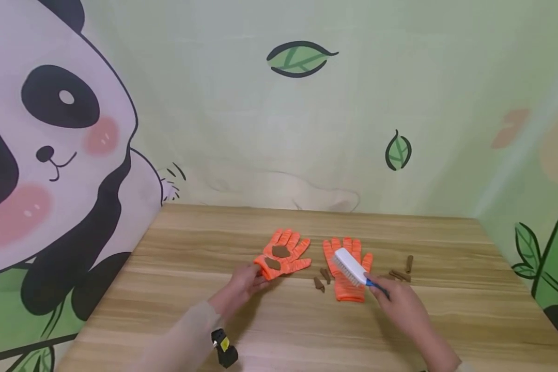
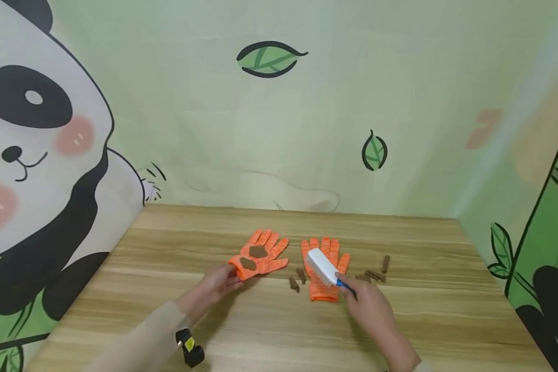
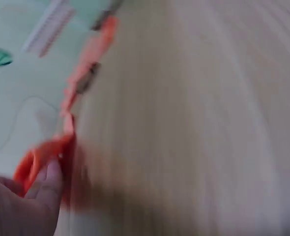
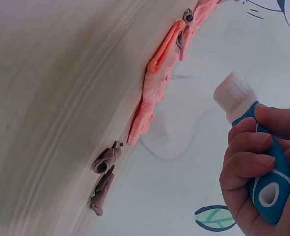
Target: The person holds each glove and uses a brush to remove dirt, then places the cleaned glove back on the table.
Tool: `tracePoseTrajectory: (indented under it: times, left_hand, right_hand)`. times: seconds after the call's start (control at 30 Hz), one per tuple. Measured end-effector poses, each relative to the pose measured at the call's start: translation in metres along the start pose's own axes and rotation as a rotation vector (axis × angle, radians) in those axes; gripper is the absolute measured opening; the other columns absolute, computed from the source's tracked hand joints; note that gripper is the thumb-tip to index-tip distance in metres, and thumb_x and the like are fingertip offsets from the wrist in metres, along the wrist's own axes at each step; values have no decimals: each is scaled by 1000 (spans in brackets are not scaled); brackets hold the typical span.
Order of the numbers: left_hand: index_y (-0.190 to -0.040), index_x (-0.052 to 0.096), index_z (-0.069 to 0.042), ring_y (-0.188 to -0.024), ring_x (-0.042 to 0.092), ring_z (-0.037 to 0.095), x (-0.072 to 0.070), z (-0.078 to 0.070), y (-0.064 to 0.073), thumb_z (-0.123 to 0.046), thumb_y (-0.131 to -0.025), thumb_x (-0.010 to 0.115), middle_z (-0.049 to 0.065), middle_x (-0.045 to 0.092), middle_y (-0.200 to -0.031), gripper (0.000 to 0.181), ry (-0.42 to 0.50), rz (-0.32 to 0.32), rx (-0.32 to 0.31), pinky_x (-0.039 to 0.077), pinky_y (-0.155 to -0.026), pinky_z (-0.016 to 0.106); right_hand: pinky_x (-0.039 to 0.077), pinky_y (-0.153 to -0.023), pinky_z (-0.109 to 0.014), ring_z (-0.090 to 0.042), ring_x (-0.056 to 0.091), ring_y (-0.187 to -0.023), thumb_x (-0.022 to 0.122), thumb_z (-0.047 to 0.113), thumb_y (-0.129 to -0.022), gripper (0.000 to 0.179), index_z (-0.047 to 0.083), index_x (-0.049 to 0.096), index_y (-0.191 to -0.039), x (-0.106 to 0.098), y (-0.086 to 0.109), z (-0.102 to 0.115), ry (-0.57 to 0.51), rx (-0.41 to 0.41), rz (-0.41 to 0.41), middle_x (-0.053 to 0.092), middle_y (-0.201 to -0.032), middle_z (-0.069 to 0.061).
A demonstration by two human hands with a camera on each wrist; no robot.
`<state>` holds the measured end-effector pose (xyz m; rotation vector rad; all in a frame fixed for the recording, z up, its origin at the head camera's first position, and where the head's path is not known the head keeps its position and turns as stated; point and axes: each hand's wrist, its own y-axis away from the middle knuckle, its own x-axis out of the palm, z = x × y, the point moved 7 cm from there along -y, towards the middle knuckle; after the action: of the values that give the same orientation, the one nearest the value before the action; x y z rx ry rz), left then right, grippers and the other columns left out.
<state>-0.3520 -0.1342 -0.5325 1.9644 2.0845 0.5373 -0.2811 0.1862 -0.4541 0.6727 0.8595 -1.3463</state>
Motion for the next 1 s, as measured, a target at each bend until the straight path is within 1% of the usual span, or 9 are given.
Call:
tracePoseTrajectory:
  times: [0.07,0.1,0.2,0.37,0.47,0.6,0.67,0.87,1.0]
  left_hand:
    - [-127,57,15,-73,73,13,-4,2,6,-5,-101,44,17,75,-96,36,-186,26,13,63,-71,30]
    - [-120,62,13,-73,75,15,-4,1,9,-6,-99,48,20,77,-96,32,-280,48,36,63,-70,31]
    - [-101,72,4,-66,74,14,-2,-2,18,-9,-95,55,17,80,-90,22,-508,120,76,56,-58,26]
    - [-87,76,-3,-57,69,9,8,2,31,-14,-95,60,9,79,-78,21,-720,263,56,41,-49,20]
    - [-87,76,-3,-56,69,8,13,7,35,-14,-96,61,9,79,-77,21,-755,298,38,40,-46,19]
    - [-86,76,-3,-55,70,8,16,11,36,-14,-96,62,12,79,-77,20,-739,295,7,37,-44,18]
    - [-87,76,-3,-55,71,9,16,13,35,-14,-96,61,12,79,-76,21,-725,306,-6,36,-44,17]
    - [-89,77,-5,-54,70,8,18,17,38,-19,-97,59,7,79,-74,24,-754,384,-31,36,-44,17]
    - [-92,78,-5,-55,70,7,18,13,38,-19,-98,58,9,79,-76,25,-750,381,-8,34,-44,17]
  right_hand:
    - [36,-55,-23,-13,44,-63,64,13,-100,36,7,67,-135,1,-1,1,0,-6,1,73,-121,-22]
    - [36,-54,-23,-13,44,-63,64,14,-100,36,7,67,-135,1,-1,1,-1,-8,3,73,-118,-22]
    - [36,-52,-23,-12,43,-60,65,13,-99,36,7,67,-135,4,-2,2,-7,-4,10,74,-112,-21]
    - [36,-48,-21,-10,39,-53,64,12,-99,37,8,66,-136,10,-2,1,-30,30,35,73,-107,-19]
    - [37,-50,-21,-11,39,-55,64,12,-99,38,8,66,-137,14,-2,3,-37,25,42,74,-113,-21]
    - [36,-52,-22,-12,39,-57,65,12,-99,38,7,66,-136,16,-2,5,-35,12,40,72,-123,-23]
    - [36,-51,-22,-12,38,-56,64,12,-99,38,7,66,-136,16,-2,5,-28,13,39,73,-121,-22]
    - [35,-50,-23,-11,37,-55,65,12,-98,38,7,67,-136,15,0,2,6,18,29,69,-90,-13]
    - [35,-50,-23,-11,38,-55,65,12,-98,38,7,67,-136,14,1,2,6,11,22,72,-97,-16]
